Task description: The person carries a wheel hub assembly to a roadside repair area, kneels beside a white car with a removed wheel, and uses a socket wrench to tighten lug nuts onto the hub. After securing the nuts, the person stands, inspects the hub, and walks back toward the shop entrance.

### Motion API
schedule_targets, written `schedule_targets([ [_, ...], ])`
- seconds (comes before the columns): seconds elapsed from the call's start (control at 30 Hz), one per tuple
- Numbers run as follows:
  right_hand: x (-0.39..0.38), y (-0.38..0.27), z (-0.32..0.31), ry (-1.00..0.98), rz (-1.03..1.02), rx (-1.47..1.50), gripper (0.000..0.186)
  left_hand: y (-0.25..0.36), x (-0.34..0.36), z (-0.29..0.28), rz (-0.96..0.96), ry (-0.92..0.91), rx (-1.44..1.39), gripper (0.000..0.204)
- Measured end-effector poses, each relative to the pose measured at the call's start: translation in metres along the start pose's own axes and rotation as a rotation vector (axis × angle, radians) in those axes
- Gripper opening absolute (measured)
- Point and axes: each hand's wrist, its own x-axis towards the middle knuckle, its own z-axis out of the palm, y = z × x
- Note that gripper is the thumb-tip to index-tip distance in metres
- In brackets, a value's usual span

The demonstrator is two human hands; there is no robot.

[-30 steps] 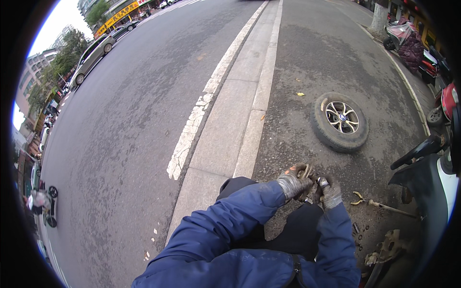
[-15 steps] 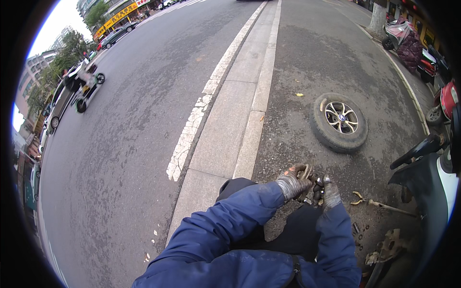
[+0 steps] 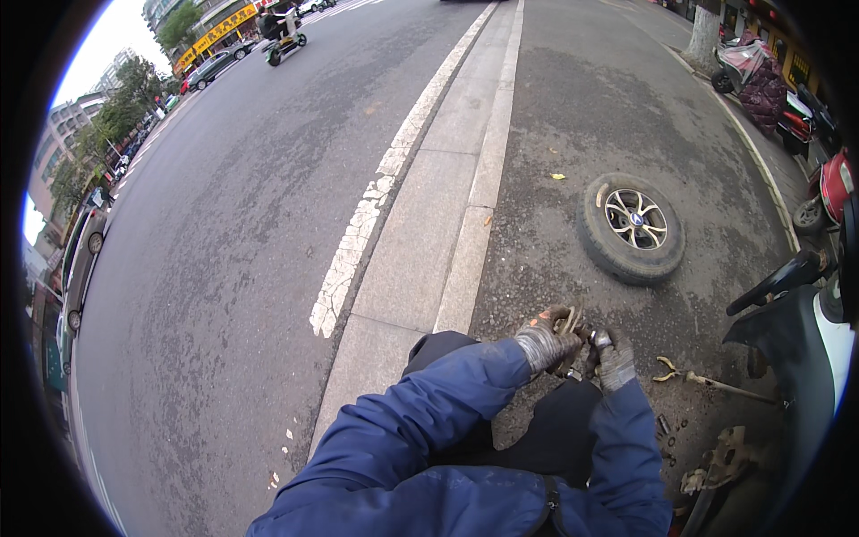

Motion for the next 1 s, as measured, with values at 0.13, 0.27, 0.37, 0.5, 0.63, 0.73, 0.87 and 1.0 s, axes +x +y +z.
schedule_targets([
  [0.13, 0.002, 0.003, 0.0, 0.038, 0.243, 0.157, 0.032, -0.001, 0.003, 0.002, -0.001, 0.009, -0.018, 0.059],
  [0.27, 0.004, 0.004, -0.002, 0.028, -0.079, -0.115, 0.039, -0.003, 0.01, 0.01, -0.054, 0.092, 0.021, 0.059],
  [0.37, 0.006, 0.005, -0.002, 0.046, 0.143, 0.083, 0.034, -0.005, 0.01, 0.004, -0.021, 0.008, -0.038, 0.06],
  [0.5, 0.006, 0.005, -0.002, -0.013, 0.078, 0.035, 0.031, -0.009, 0.012, 0.002, 0.018, 0.044, -0.006, 0.06],
  [0.63, 0.002, 0.001, -0.004, -0.044, 0.04, 0.036, 0.032, -0.011, 0.011, -0.002, 0.014, 0.049, -0.026, 0.061],
  [0.73, 0.001, -0.002, -0.005, -0.035, 0.222, 0.174, 0.03, -0.01, 0.015, 0.011, 0.03, 0.025, -0.027, 0.062],
  [0.87, 0.002, 0.003, -0.006, -0.058, -0.044, -0.048, 0.027, -0.006, 0.01, 0.009, 0.02, 0.081, -0.006, 0.061],
  [1.0, 0.004, 0.011, -0.003, 0.021, -0.069, -0.05, 0.029, -0.004, 0.004, -0.001, 0.022, 0.013, 0.028, 0.06],
])
